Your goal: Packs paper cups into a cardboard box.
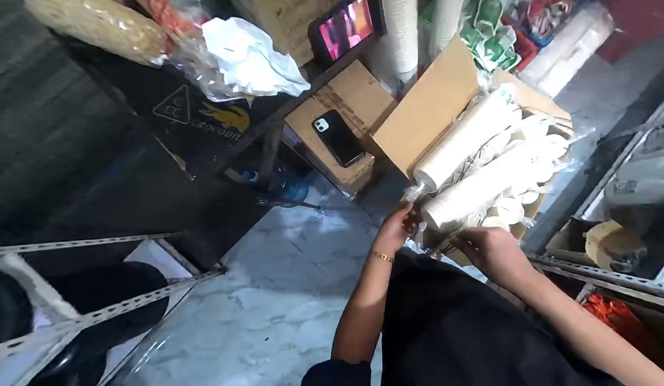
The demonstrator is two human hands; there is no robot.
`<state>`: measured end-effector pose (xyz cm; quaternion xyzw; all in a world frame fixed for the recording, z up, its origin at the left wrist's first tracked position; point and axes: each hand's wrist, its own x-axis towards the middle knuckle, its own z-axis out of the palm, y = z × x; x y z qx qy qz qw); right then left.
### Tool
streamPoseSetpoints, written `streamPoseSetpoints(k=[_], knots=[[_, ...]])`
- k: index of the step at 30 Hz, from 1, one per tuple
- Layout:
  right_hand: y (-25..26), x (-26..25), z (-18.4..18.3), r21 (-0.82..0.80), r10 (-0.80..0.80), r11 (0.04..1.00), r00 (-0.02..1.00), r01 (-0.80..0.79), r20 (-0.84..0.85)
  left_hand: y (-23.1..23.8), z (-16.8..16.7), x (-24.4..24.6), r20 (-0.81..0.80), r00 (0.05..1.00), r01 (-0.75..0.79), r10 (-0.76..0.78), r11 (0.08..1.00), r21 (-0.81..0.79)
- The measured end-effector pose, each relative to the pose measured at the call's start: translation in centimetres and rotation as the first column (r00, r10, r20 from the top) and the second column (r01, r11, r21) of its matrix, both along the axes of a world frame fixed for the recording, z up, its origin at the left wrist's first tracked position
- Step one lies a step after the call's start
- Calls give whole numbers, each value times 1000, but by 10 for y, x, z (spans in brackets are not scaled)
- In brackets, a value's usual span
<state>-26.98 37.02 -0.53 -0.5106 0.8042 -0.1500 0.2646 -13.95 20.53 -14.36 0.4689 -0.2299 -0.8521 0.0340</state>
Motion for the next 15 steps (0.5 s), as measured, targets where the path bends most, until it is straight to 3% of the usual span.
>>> streamPoseSetpoints(k=[5, 11, 15], knots=[[7, -10, 6, -35, -83, 996, 996, 82, -25, 4, 10, 4, -144, 989, -44, 37, 998, -43], [30, -25, 17, -29, -213, 976, 977, 214, 30, 16, 23, -2, -289, 900, 206, -325, 903, -377], [52, -35, 25, -11, -302, 953, 950, 304, 76, 32, 31, -15, -347, 800, 259, -489, 805, -534]])
